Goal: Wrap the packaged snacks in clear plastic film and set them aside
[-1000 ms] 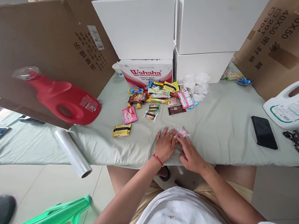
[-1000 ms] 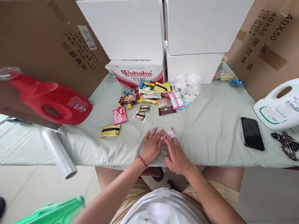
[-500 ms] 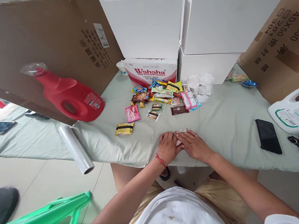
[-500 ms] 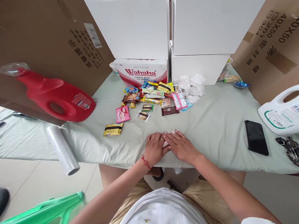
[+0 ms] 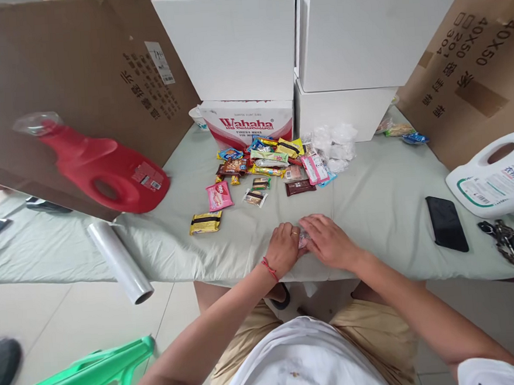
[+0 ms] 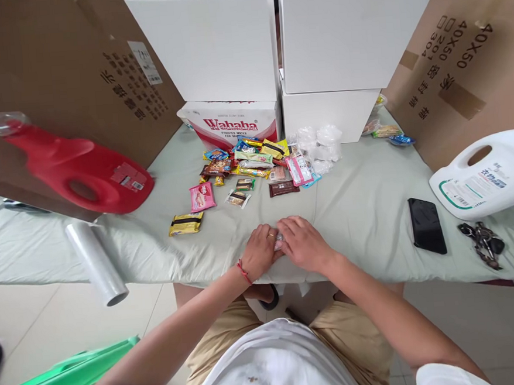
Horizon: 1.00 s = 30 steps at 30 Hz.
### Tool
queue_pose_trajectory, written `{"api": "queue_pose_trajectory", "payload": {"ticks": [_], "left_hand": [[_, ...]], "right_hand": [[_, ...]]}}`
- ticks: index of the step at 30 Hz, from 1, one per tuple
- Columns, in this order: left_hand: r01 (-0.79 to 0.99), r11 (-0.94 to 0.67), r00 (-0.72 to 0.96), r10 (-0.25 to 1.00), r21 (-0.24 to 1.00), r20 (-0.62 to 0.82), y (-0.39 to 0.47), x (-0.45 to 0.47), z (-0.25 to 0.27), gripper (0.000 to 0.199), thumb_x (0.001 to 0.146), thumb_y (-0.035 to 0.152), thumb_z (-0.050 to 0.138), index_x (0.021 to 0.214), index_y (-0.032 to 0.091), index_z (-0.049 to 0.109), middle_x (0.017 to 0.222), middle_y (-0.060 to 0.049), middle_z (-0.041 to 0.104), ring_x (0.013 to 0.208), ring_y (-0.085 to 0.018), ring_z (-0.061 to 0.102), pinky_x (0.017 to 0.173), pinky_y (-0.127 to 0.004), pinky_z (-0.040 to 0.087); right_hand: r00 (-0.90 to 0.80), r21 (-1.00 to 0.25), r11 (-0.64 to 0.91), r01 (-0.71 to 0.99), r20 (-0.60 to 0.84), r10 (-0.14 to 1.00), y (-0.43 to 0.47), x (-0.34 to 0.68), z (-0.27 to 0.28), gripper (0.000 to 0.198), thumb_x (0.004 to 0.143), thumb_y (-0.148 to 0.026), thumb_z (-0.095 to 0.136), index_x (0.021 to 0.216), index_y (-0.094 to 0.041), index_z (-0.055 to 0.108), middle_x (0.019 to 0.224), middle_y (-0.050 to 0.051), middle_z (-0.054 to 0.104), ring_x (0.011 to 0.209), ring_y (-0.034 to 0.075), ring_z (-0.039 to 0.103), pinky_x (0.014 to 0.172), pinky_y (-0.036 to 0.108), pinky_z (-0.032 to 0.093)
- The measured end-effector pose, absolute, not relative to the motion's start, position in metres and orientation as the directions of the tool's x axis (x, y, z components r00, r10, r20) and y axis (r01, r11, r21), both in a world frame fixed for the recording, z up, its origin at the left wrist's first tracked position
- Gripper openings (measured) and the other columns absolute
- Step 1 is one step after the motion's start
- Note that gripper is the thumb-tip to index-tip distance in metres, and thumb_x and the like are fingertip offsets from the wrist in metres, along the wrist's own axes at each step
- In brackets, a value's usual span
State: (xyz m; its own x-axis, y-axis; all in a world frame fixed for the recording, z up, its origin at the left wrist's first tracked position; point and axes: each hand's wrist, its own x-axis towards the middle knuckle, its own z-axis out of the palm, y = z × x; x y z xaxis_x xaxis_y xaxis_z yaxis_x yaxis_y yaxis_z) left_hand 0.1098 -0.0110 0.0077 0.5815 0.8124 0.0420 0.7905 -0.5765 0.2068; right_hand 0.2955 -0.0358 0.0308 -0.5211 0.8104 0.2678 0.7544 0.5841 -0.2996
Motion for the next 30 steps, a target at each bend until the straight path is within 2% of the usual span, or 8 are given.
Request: {"api": "queue_pose_trajectory", "payload": {"ticks": [5,9,12,15,18,23,27,30], "left_hand": [[0.767,-0.570,0.602,0.798,0.295,-0.022,-0.004,0.109,0.001,0.040,0.088,0.041,0.071,0.115,0.014,0.059,0.109,-0.015,0.061,0.104,-0.031,0.058,0.090,-0.045,0.048],[0.719,-0.624,0.675,0.731,0.306,-0.094,0.001,0.107,0.016,0.041,0.086,0.047,0.072,0.112,0.016,0.063,0.111,-0.015,0.063,0.110,-0.033,0.059,0.096,-0.048,0.045],[0.654,-0.706,0.731,0.682,0.272,0.014,-0.005,0.109,0.033,0.053,0.084,0.037,0.072,0.131,0.018,0.058,0.138,-0.019,0.056,0.136,-0.038,0.046,0.112,-0.057,0.032],[0.540,-0.799,0.811,0.578,0.265,0.091,-0.013,0.116,0.042,0.078,0.083,0.030,0.070,0.153,0.019,0.038,0.152,-0.021,0.047,0.147,-0.037,0.036,0.122,-0.060,0.014],[0.603,-0.744,0.787,0.614,0.289,-0.059,-0.015,0.125,0.042,0.064,0.085,0.029,0.068,0.144,0.015,0.047,0.125,-0.020,0.066,0.125,-0.035,0.059,0.117,-0.056,0.029],[0.750,-0.601,0.657,0.725,0.277,-0.206,-0.014,0.138,0.042,0.033,0.082,0.027,0.072,0.111,0.018,0.062,0.105,-0.017,0.073,0.101,-0.033,0.070,0.090,-0.042,0.051],[0.791,-0.543,0.606,0.760,0.280,-0.237,-0.018,0.146,0.049,0.030,0.078,0.021,0.068,0.108,0.018,0.063,0.094,-0.015,0.075,0.091,-0.032,0.073,0.079,-0.038,0.053],[0.799,-0.517,0.593,0.759,0.305,-0.267,-0.018,0.148,0.053,0.028,0.073,0.022,0.069,0.100,0.018,0.067,0.090,-0.015,0.075,0.090,-0.034,0.073,0.079,-0.040,0.054]], "right_hand": [[-0.617,-0.095,0.622,0.777,0.078,0.783,-0.034,0.299,0.023,0.056,0.102,-0.045,0.053,0.143,-0.007,0.051,0.120,0.019,0.064,0.112,0.032,0.055,0.102,0.050,0.043],[-0.643,-0.034,0.642,0.766,-0.065,0.763,-0.029,0.309,0.028,0.048,0.100,-0.050,0.057,0.127,-0.010,0.061,0.107,0.016,0.067,0.099,0.029,0.061,0.085,0.041,0.048],[-0.614,-0.069,0.610,0.789,-0.113,0.781,-0.027,0.312,0.031,0.039,0.100,-0.047,0.058,0.117,-0.012,0.066,0.107,0.016,0.070,0.099,0.027,0.065,0.082,0.037,0.049],[-0.580,-0.138,0.565,0.813,-0.106,0.808,-0.030,0.312,0.033,0.036,0.103,-0.042,0.052,0.121,-0.014,0.066,0.109,0.015,0.072,0.101,0.026,0.067,0.083,0.035,0.049],[-0.580,-0.159,0.561,0.812,-0.113,0.807,-0.038,0.315,0.038,0.038,0.105,-0.044,0.049,0.120,-0.013,0.066,0.106,0.015,0.072,0.099,0.026,0.067,0.082,0.036,0.049],[-0.572,-0.114,0.563,0.818,-0.073,0.817,-0.058,0.317,0.049,0.046,0.097,-0.055,0.059,0.118,-0.014,0.062,0.106,0.014,0.068,0.098,0.029,0.064,0.085,0.040,0.047],[-0.413,0.014,0.414,0.910,-0.049,0.910,-0.067,0.310,0.044,0.017,0.098,-0.020,0.055,0.114,-0.016,0.060,0.101,0.013,0.068,0.091,0.028,0.064,0.079,0.039,0.044],[-0.390,0.031,0.392,0.919,-0.055,0.919,-0.070,0.306,0.038,0.020,0.095,-0.007,0.049,0.107,-0.018,0.061,0.097,0.012,0.068,0.090,0.027,0.064,0.076,0.038,0.041]]}}
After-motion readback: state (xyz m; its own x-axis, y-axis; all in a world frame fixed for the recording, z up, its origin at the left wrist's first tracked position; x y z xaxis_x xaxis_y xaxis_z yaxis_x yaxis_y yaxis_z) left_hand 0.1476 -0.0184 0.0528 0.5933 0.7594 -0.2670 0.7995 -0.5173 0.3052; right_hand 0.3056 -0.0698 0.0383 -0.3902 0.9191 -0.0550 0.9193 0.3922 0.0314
